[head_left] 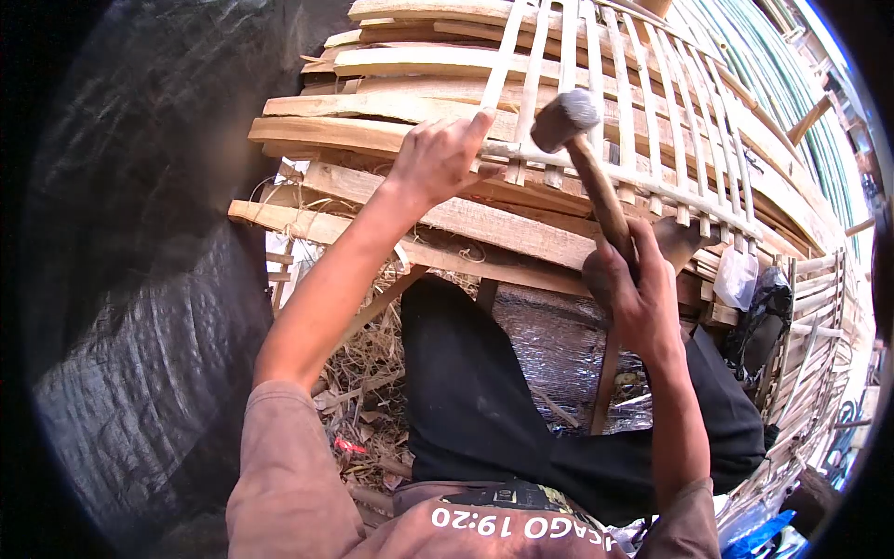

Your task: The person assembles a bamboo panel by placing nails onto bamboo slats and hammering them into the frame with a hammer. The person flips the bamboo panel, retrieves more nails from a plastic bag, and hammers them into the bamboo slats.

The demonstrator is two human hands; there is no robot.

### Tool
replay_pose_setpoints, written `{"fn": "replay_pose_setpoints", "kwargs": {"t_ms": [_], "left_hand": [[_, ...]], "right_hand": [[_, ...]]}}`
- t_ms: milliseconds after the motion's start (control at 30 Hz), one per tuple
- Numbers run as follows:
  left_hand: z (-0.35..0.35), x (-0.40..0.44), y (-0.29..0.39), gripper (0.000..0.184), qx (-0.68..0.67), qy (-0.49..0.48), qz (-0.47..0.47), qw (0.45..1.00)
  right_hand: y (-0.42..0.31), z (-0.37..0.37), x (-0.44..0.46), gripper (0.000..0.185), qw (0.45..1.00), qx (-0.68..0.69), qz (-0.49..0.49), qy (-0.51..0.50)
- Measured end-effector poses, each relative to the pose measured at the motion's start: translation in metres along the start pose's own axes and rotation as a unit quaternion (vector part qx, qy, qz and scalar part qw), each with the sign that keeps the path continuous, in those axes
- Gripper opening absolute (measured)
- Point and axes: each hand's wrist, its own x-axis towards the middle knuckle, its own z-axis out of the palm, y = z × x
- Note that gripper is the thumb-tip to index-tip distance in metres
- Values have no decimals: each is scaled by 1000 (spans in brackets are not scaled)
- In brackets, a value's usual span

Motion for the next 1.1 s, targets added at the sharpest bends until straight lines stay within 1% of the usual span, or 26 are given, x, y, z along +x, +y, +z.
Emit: {"fn": "replay_pose_setpoints", "kwargs": {"t_ms": [33,100,133,200,233,267,333,367,433,467,533,567,600,667,700,733,800,867,933,967,1000,1067,1100], "left_hand": [[-1,0,-2,68,-1,3,-1,1000],[-3,-2,-7,67,-68,-28,50,996],[-3,-3,-7,67,-68,-28,48,996],[-2,-4,-8,68,-95,-16,79,992],[1,-5,-9,69,-110,-56,50,991],[2,-5,-10,69,-109,-54,49,991],[-1,-4,-3,69,-135,-50,-4,990],[-3,-3,0,69,-138,-48,-4,989],[-19,2,4,72,-137,-112,-64,982],[-21,3,5,72,-138,-107,-64,983],[-17,5,2,75,-140,-108,-95,980],[-10,4,-3,78,-132,-106,-97,981],[-25,11,1,78,-145,-174,-141,964],[-19,9,0,78,-95,-165,-114,975],[-17,11,0,76,-109,-156,-113,975],[-13,10,2,76,-109,-154,-107,976],[-10,8,5,77,-103,-172,-156,967],[0,6,3,80,-94,-179,-153,967],[12,-2,1,85,-56,-93,-77,991],[19,-6,-3,90,-52,-106,-72,990],[22,-11,-4,90,-52,-106,-76,990],[33,-16,-4,92,-48,-78,-70,993],[32,-14,-6,95,-47,-125,-55,989]], "right_hand": [[3,4,4,25,1000,5,8,-17],[6,11,10,26,999,-10,9,-43],[8,14,12,26,999,-10,9,-45],[12,20,13,27,998,-16,22,-56],[11,22,12,28,998,-27,21,-50],[12,23,13,28,998,-27,19,-50],[14,24,11,27,999,-19,22,-40],[15,23,9,27,999,-23,23,-40],[12,21,8,27,1000,-3,-3,-23],[11,20,7,27,1000,-8,-6,-21],[4,19,3,26,1000,14,-20,5],[-2,16,0,26,1000,25,6,-8],[-1,17,-2,25,1000,15,-25,-3],[-8,15,-11,26,999,38,-16,-9],[-9,16,-13,27,999,39,-13,-16],[-18,13,-16,29,999,34,18,-35],[-21,17,-22,30,998,48,11,-40],[-26,15,-25,30,998,50,0,-36],[-26,13,-26,30,998,48,3,-41],[-23,12,-27,30,999,37,2,-34],[-20,13,-27,30,999,37,0,-38],[-13,12,-27,31,1000,24,-7,-9],[-12,11,-28,31,999,27,33,-22]]}}
